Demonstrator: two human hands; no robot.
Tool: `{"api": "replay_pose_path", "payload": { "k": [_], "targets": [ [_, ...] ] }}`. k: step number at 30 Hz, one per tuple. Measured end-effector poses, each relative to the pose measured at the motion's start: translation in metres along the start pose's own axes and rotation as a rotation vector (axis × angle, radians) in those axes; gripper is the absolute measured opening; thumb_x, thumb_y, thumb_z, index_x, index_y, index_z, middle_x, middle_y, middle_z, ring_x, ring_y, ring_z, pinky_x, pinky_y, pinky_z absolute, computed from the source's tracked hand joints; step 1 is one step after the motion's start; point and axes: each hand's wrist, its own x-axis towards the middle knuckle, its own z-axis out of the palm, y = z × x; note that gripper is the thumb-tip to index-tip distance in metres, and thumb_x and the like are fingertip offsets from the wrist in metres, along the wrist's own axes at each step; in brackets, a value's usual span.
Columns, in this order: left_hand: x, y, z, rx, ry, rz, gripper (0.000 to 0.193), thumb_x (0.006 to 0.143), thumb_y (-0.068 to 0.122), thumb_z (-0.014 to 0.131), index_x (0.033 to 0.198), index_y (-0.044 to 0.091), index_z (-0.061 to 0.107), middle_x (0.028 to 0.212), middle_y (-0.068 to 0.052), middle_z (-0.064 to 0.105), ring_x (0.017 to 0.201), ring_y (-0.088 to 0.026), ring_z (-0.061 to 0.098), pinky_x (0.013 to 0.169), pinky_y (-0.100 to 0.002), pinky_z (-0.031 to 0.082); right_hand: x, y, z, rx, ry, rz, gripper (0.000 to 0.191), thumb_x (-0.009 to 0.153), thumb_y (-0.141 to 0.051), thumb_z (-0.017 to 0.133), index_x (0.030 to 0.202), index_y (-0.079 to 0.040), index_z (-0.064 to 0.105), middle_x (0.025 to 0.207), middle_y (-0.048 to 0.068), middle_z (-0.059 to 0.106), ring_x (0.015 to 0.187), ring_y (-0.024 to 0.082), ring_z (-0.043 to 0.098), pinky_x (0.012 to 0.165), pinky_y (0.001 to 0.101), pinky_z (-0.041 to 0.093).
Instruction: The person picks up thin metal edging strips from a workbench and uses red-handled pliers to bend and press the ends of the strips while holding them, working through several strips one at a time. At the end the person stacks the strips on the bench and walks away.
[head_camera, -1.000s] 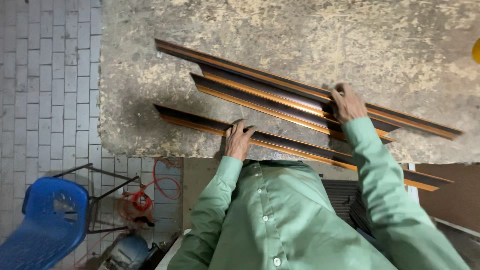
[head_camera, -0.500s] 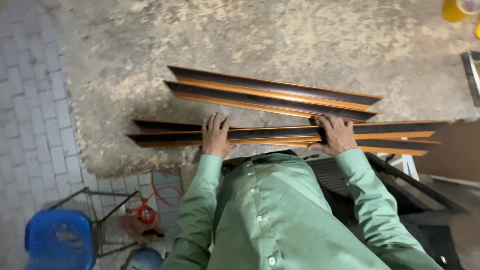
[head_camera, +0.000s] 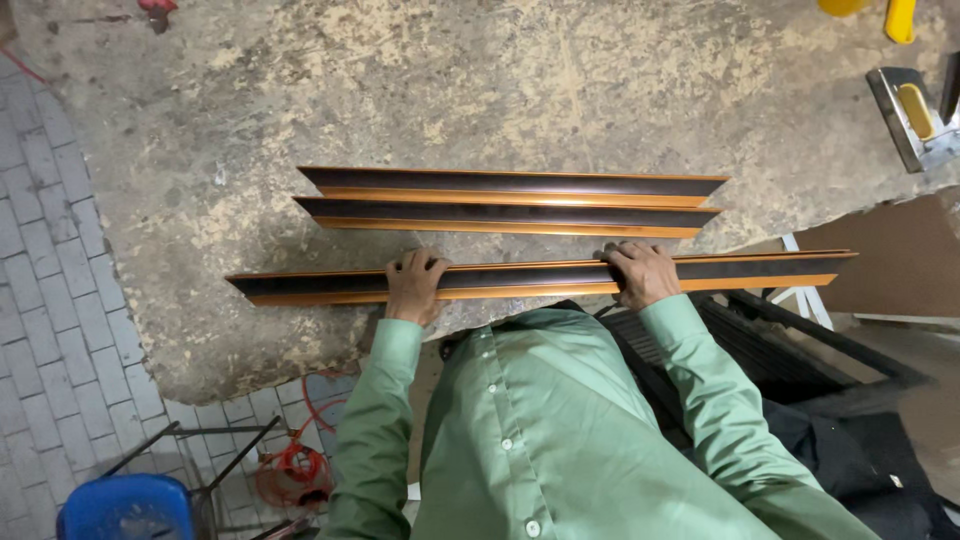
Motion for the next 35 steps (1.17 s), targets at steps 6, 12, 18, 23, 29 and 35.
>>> {"api": "replay_pose_path", "payload": {
  "k": [6, 12, 18, 23, 29, 35],
  "targets": [
    [0.004, -0.022, -0.015, 0.017, 0.160, -0.019, 0.066, 0.073, 0.023, 0.088, 0.132, 0.024, 0.060, 0.136, -0.005, 0.053, 0.131, -0.030, 0.048, 0.110, -0.065, 0.031, 0.031, -0.014, -0.008, 0.072, 0.000, -0.029, 0.080, 0.050, -0.023, 0.092, 0.126, -0.019, 0.067, 0.119, 0.004, 0.068, 0.113, 0.027, 0.060, 0.085, 0.0465, 0.042],
    [0.012, -0.028, -0.026, 0.007, 0.200, -0.156, 0.078, 0.072, 0.024, 0.089, 0.141, 0.024, 0.052, 0.144, -0.009, 0.043, 0.145, -0.034, 0.031, 0.111, -0.072, 0.022, 0.051, -0.016, -0.003, 0.123, -0.032, -0.022, 0.081, 0.053, -0.031, 0.092, 0.129, -0.023, 0.066, 0.124, 0.003, 0.062, 0.117, 0.029, 0.055, 0.092, 0.0497, 0.043],
    [-0.020, -0.015, -0.024, -0.117, 0.258, -0.345, 0.096, 0.065, 0.026, 0.089, 0.149, 0.022, 0.044, 0.164, -0.018, 0.021, 0.153, -0.040, 0.016, 0.110, -0.074, 0.013, 0.046, -0.028, -0.005, 0.184, 0.173, -0.170, 0.102, 0.049, -0.043, 0.090, 0.140, -0.014, 0.056, 0.133, 0.017, 0.055, 0.123, 0.041, 0.052, 0.101, 0.0559, 0.041],
    [-0.105, 0.002, 0.032, -0.256, 0.779, -0.586, 0.056, 0.089, 0.019, 0.078, 0.142, 0.018, 0.059, 0.160, -0.014, 0.035, 0.149, -0.040, 0.034, 0.117, -0.063, 0.027, 0.073, -0.091, 0.006, 0.346, 0.077, -0.353, 0.056, 0.075, -0.033, 0.082, 0.125, -0.011, 0.068, 0.106, 0.015, 0.065, 0.100, 0.036, 0.062, 0.089, 0.0471, 0.051],
    [-0.252, 0.040, 0.118, -0.421, 0.657, -1.412, 0.054, 0.082, 0.020, 0.077, 0.133, 0.012, 0.061, 0.153, -0.019, 0.047, 0.139, -0.041, 0.043, 0.113, -0.056, 0.035, 0.088, -0.208, 0.040, 0.430, -0.533, -0.795, 0.030, 0.086, -0.031, 0.078, 0.105, -0.010, 0.072, 0.102, 0.013, 0.072, 0.094, 0.035, 0.069, 0.081, 0.0451, 0.057],
    [-0.371, 0.073, 0.156, -1.150, 0.183, -1.864, 0.066, 0.084, 0.051, 0.074, 0.138, 0.015, 0.060, 0.139, -0.012, 0.061, 0.132, -0.031, 0.055, 0.111, -0.045, 0.047, 0.087, -0.352, 0.058, 0.298, -1.136, -0.852, 0.043, 0.097, -0.034, 0.067, 0.136, -0.018, 0.060, 0.137, 0.009, 0.060, 0.119, 0.031, 0.061, 0.100, 0.0460, 0.052]
  ]
}}
